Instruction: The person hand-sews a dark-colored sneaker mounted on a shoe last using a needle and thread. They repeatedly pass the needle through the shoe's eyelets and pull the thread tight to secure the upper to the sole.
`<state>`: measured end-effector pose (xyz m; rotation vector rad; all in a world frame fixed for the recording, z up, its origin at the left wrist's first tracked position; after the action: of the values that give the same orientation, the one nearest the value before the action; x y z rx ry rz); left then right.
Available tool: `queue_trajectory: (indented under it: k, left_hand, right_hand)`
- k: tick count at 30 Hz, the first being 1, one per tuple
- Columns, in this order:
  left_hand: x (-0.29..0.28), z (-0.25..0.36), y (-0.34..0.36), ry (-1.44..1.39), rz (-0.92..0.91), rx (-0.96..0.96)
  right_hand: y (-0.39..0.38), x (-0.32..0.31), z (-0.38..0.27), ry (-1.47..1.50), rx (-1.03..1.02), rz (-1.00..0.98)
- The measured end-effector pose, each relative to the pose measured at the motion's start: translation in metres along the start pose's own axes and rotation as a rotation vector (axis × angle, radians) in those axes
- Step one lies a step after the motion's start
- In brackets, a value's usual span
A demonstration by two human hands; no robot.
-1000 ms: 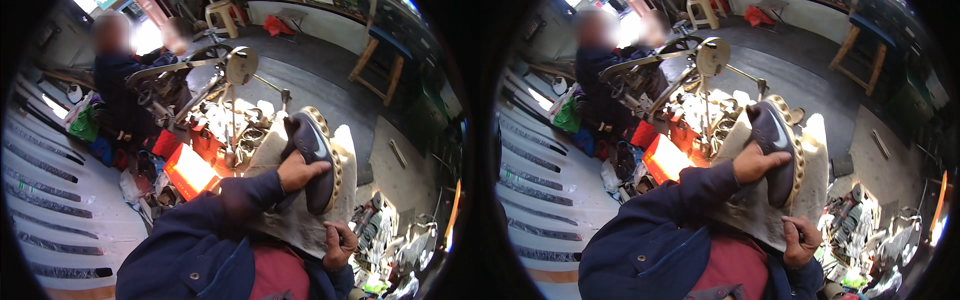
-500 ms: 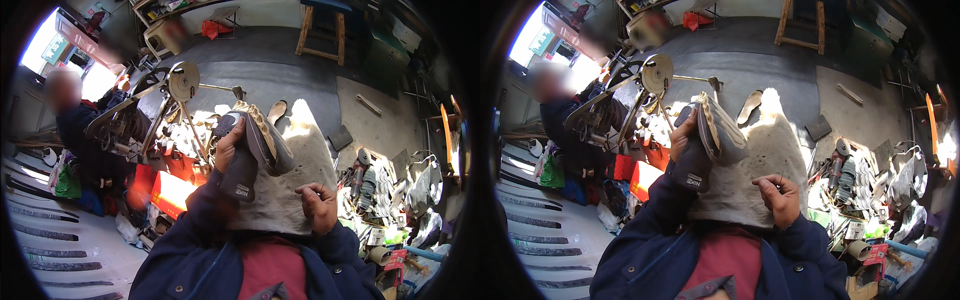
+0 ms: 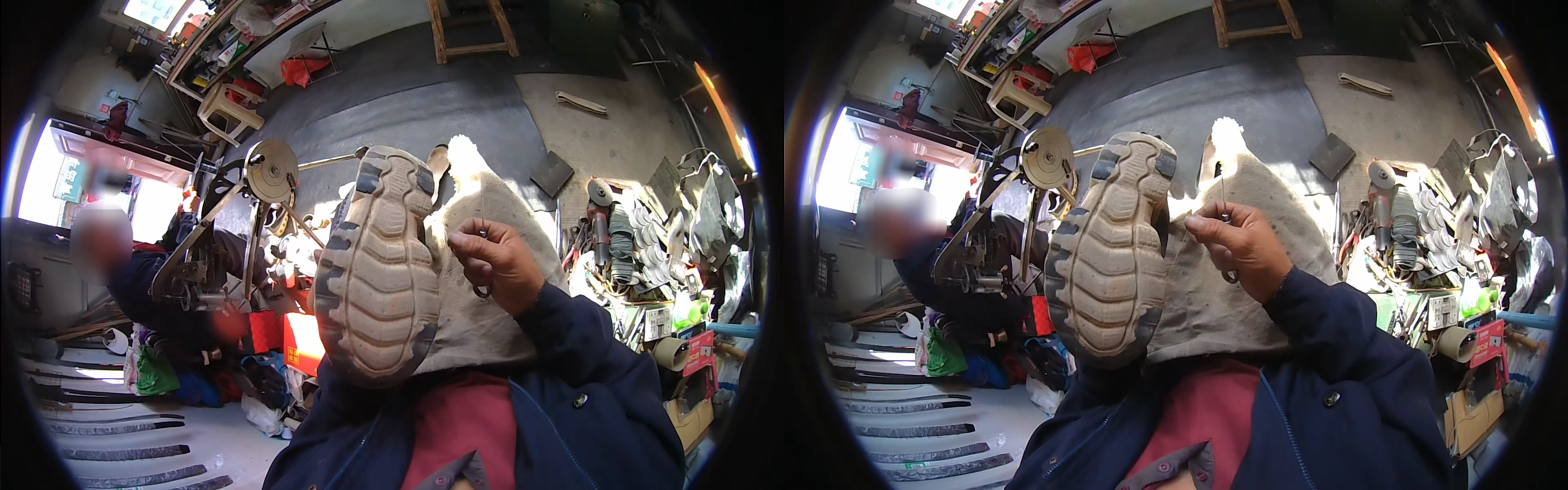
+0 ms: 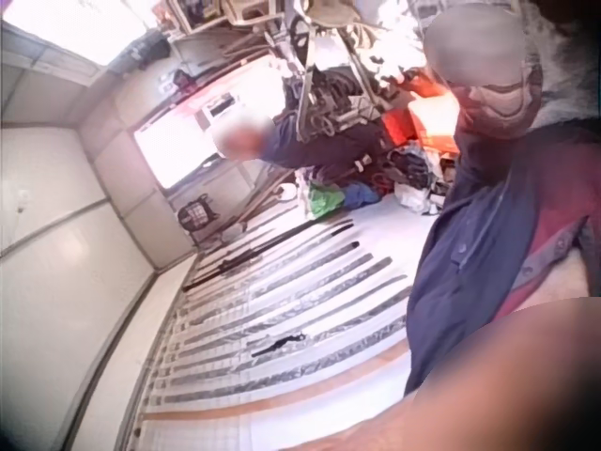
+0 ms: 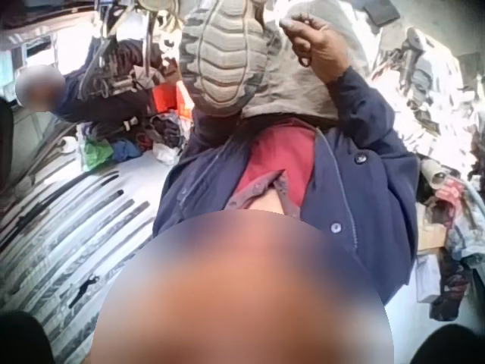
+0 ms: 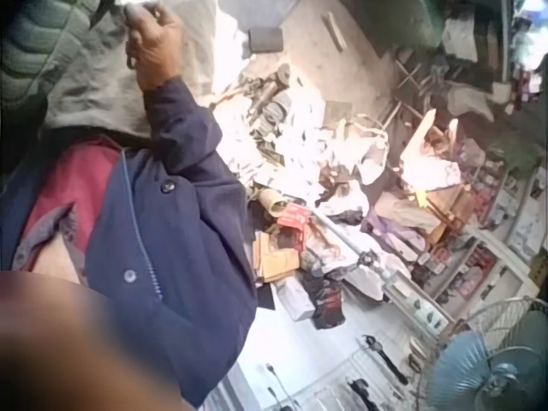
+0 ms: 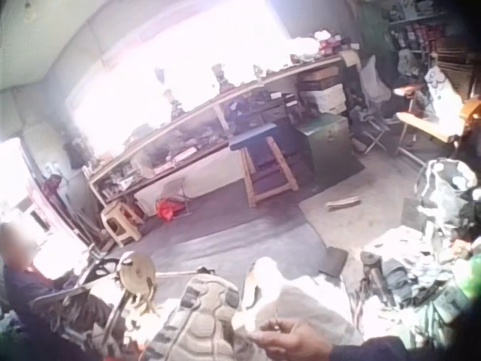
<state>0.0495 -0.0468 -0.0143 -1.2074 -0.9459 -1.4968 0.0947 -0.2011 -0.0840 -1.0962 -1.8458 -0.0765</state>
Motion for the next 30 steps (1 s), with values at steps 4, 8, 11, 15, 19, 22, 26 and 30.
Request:
queue_trajectory:
  k: [4, 8, 11, 15, 19, 22, 26, 30]
  left_hand:
    - [0.007, -0.006, -0.01, -0.049, -0.042, -0.07]
    - [0.009, -0.007, -0.012, -0.048, -0.046, -0.084]
    - [0.009, -0.005, -0.01, -0.031, -0.036, -0.072]
    - [0.003, 0.005, -0.001, 0.104, 0.014, -0.004]
    - [-0.018, 0.022, 0.013, 0.408, 0.18, 0.079]
    - [-0.034, 0.052, 0.026, 1.116, 0.287, 0.386]
    - [-0.046, 0.039, 0.034, 1.369, 0.112, 0.433]
    - [-0.063, 0.005, 0.031, 1.308, 0.074, 0.326]
  right_hand:
    - [0.003, 0.017, 0.001, -0.014, 0.022, -0.049]
    - [0.003, 0.026, -0.004, -0.057, 0.011, -0.071]
    - [0.004, 0.025, -0.005, -0.096, -0.005, -0.027]
    - [-0.003, 0.013, -0.005, -0.128, -0.006, -0.005]
    - [-0.028, -0.015, -0.006, -0.267, 0.021, 0.009]
    - [-0.061, -0.04, -0.011, -0.298, -0.077, -0.014]
    - [-0.107, -0.08, -0.034, -0.027, -0.321, -0.113]
    - [-0.152, -0.129, -0.084, 0.177, -0.618, -0.069]
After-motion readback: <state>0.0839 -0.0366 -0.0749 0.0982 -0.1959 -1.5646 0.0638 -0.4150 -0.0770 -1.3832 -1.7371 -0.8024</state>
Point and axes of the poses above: each hand's wrist, its own y-axis towards the middle knuckle, its own x-axis out of the palm, z = x × y, the point moved 6 cm from there along y, towards the middle knuckle, and after that the axes turned 13 degrees about x, right-handed, at the moved point
